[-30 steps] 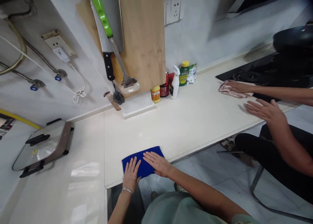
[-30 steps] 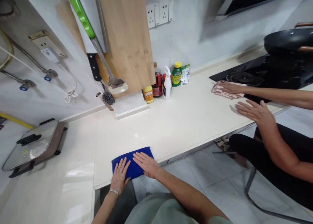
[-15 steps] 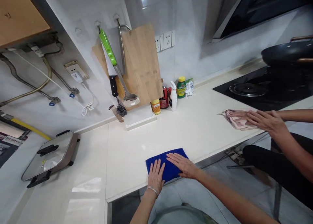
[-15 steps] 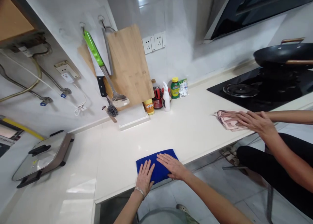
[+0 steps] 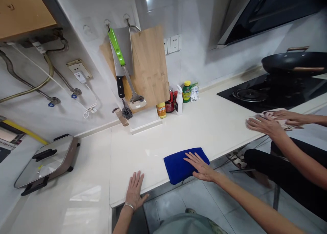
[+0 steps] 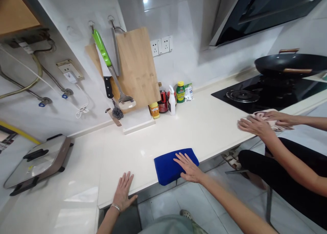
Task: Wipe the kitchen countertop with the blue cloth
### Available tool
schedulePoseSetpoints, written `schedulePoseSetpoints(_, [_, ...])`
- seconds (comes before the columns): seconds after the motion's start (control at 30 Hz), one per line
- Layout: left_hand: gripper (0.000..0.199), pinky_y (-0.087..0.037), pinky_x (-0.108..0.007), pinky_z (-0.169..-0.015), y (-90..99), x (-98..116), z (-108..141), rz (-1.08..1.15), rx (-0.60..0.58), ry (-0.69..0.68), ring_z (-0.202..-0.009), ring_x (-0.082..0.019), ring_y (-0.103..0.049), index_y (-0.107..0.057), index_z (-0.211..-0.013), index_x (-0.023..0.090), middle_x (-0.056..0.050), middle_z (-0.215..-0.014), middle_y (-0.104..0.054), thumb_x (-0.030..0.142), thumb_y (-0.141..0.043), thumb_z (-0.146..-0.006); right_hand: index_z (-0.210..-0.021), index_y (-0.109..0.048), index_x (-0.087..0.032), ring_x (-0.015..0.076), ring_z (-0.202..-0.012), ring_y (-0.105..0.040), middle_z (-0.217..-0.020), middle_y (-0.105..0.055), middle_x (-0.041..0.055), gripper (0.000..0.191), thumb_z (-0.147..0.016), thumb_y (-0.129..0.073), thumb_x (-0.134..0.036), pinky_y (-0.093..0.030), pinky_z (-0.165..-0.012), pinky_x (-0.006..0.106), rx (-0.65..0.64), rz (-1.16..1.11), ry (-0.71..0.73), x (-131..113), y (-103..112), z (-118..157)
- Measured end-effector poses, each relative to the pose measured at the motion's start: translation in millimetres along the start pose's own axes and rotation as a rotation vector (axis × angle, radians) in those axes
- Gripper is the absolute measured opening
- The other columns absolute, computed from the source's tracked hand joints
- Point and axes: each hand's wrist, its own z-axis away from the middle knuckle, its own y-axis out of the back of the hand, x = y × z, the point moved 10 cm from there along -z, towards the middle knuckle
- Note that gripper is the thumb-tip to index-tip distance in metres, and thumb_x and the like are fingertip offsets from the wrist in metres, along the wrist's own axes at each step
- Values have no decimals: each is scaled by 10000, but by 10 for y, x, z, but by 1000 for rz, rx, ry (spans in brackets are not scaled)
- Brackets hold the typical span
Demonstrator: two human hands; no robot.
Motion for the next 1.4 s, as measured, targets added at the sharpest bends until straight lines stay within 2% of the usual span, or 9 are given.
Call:
schedulePoseSetpoints(0.1, [1029, -201, -632, -1191, 4, -95, -50, -33, -56, 18, -1495, -384, -93, -132, -1543, 252, -131, -1630, -117, 528, -686, -722, -1517, -236, -226, 304, -1500, -110, -1606, -236, 101, 626, -924, -359, -386, -149, -1206, 573, 157, 103, -248, -211, -49, -123])
schedulePoseSetpoints(0.2, [1087, -171, -637, -1196, -4, -106, -135, -35, -115, 10, -1496, -384, -92, -130, -1543, 257, -136, -1630, -95, 563, -710, -676, -1496, -308, -236, 407, -1481, -103, -1600, -231, 147, 594, -938, -350, -438, -121, -1157, 676, 267, 241, -475, -389, -101, -203])
schedulePoseSetpoints(0.27, [1116, -163, -640, -1197, -21, -95, -155, -27, -146, -25, -1497, -383, -97, -121, -1543, 269, -129, -1632, -93, 580, -719, -654, -1494, -311, -249, 429, -1475, -106, -1602, -217, 157, 592, -934, -363, -434, -106, -1142, 696, 285, 309, -499, -463, -130, -254])
schedulePoseSetpoints(0.33, [1128, -170, -624, -1201, -22, -97, -151, -24, -142, -51, -1499, -379, -82, -114, -1543, 270, -123, -1636, -80, 569, -727, -644, -1499, -293, -265, 425, -1476, -109, -1605, -210, 152, 606, -927, -375, -448, -105, -1146, 685, 271, 347, -457, -460, -148, -305])
schedulePoseSetpoints(0.43, [1105, -191, -596, -1205, -3, -98, -132, -21, -96, -71, -1503, -373, -54, -105, -1545, 267, -112, -1642, -56, 562, -708, -666, -1503, -273, -292, 412, -1479, -110, -1608, -210, 137, 617, -923, -373, -476, -109, -1153, 664, 242, 374, -422, -323, -142, -376])
schedulePoseSetpoints(0.6, [1087, -203, -600, -1201, -7, -103, -126, 18, -78, -66, -1501, -383, -72, -102, -1545, 278, -106, -1643, -51, 625, -664, -682, -1504, -274, -276, 410, -1478, -116, -1609, -207, 143, 610, -931, -333, -475, -111, -1145, 670, 235, 397, -468, -82, -95, -625])
schedulePoseSetpoints(1.0, [1153, -200, -584, -1213, -17, -133, -98, 141, -146, 6, -1501, -372, -113, -147, -1535, 325, -65, -1648, -100, 541, -764, -585, -1517, -235, -214, 424, -1462, -148, -1595, -210, 189, 639, -944, -209, -495, -98, -1109, 720, 188, 376, -498, 495, -17, -1684])
schedulePoseSetpoints(1.2, [1117, -186, -583, -1217, -12, -136, -115, 161, -172, 11, -1501, -373, -121, -173, -1533, 318, -68, -1648, -117, 520, -750, -597, -1528, -188, -202, 428, -1461, -118, -1603, -183, 172, 676, -938, -175, -531, -111, -1114, 704, 126, 362, -522, 786, 7, -2129])
schedulePoseSetpoints(1.4, [1047, -185, -608, -1204, -52, -146, -122, 191, -190, 4, -1498, -387, -121, -186, -1531, 313, -70, -1649, -117, 531, -697, -644, -1525, -197, -238, 416, -1460, -118, -1601, -199, 156, 660, -939, -172, -542, -118, -1126, 674, 139, 361, -524, 1052, 99, -2474])
